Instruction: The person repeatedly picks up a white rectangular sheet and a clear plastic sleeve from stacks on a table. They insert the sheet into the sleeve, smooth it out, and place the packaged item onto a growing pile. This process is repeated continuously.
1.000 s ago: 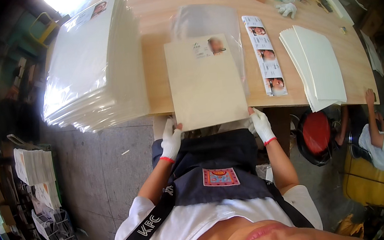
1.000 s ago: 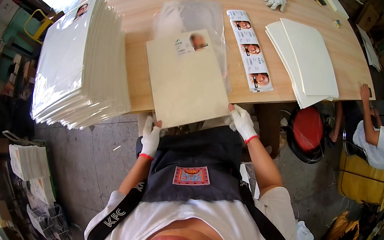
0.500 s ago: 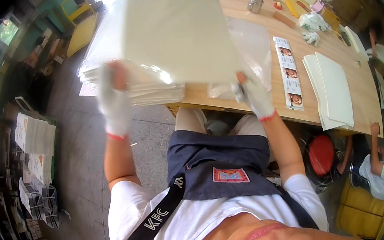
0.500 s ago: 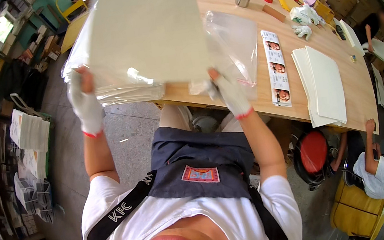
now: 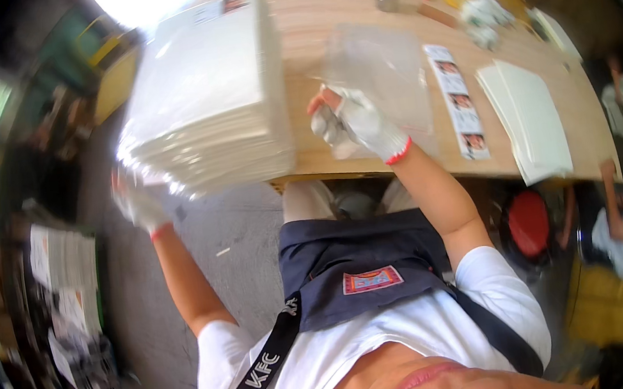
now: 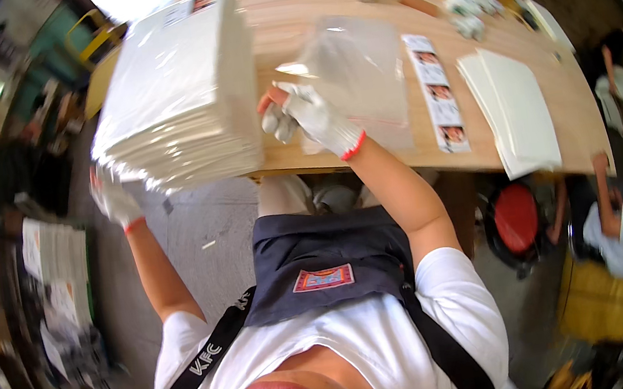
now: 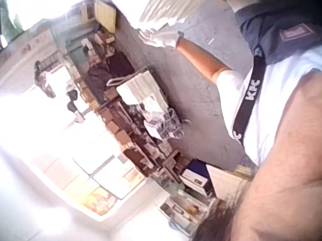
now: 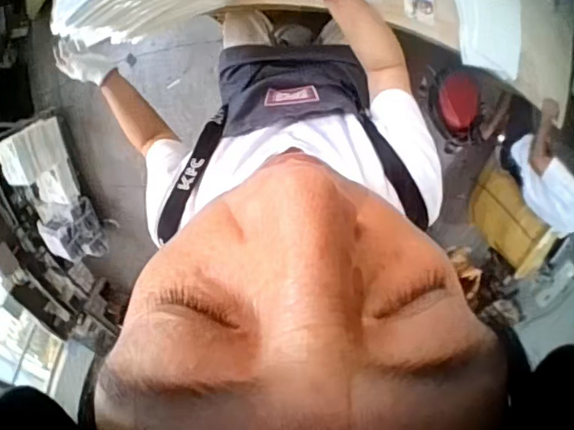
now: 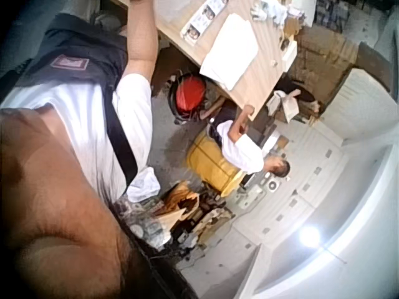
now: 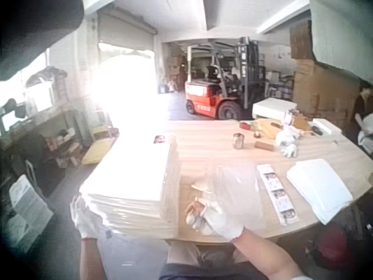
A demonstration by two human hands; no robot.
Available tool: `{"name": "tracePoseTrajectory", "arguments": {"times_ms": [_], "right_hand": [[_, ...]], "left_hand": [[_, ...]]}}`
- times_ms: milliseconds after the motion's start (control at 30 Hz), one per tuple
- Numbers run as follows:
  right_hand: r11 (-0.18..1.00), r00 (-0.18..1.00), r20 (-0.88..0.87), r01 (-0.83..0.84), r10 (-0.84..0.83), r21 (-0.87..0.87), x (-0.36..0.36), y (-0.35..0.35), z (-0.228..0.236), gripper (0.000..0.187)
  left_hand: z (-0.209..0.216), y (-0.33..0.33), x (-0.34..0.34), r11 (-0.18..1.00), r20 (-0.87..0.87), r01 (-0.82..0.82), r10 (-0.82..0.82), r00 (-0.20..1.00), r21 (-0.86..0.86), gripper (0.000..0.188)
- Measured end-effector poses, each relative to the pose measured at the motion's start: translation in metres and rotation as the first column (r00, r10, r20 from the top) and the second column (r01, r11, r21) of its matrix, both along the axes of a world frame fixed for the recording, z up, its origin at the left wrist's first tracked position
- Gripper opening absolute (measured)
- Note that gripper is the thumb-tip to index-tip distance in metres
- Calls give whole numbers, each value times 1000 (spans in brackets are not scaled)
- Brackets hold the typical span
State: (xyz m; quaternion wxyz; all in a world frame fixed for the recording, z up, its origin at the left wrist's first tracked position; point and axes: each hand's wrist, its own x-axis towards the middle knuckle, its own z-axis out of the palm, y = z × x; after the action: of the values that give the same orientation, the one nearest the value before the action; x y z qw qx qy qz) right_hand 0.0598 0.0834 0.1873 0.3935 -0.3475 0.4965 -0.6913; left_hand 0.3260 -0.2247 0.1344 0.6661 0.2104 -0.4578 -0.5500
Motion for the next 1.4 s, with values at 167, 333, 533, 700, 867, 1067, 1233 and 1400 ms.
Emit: {"name": "tracePoseTrajectory", "arguments": {"times_ms": [167, 333, 533, 700, 867, 1067, 1233, 1400], "right_hand": [[766, 782, -10, 614, -624, 189, -47, 158, -90, 26], [-108, -78, -162, 976, -984, 190, -100, 332, -131, 18], [136, 41, 190, 842, -981, 523, -154, 443, -132, 31], [290, 294, 98, 732, -951, 616, -180, 469, -136, 38], [121, 43, 180, 887, -983, 446, -219, 500, -144, 42], [398, 326, 394, 910, -859, 114, -266, 556, -135, 14], [360, 319, 214, 914, -923, 186, -202, 479, -87, 20], [483, 455, 202, 866, -867, 125, -85, 427, -60, 51]], "left_hand": [[-165, 46, 59, 936, 413, -127, -21, 910, 328, 34], [-274, 138, 59, 899, 570, 60, -325, 755, 433, 29], [-192, 206, -44, 810, 900, 559, -98, 425, -176, 25], [-153, 227, -87, 677, 871, 672, -94, 483, -300, 22], [-119, 247, -124, 562, 870, 718, 6, 493, -411, 22], [-84, 263, -224, 457, 889, 767, 151, 432, -451, 26], [-86, 252, -263, 517, 912, 813, 408, 40, -267, 21], [-92, 234, -266, 510, 898, 804, 435, 65, -305, 23]]}}
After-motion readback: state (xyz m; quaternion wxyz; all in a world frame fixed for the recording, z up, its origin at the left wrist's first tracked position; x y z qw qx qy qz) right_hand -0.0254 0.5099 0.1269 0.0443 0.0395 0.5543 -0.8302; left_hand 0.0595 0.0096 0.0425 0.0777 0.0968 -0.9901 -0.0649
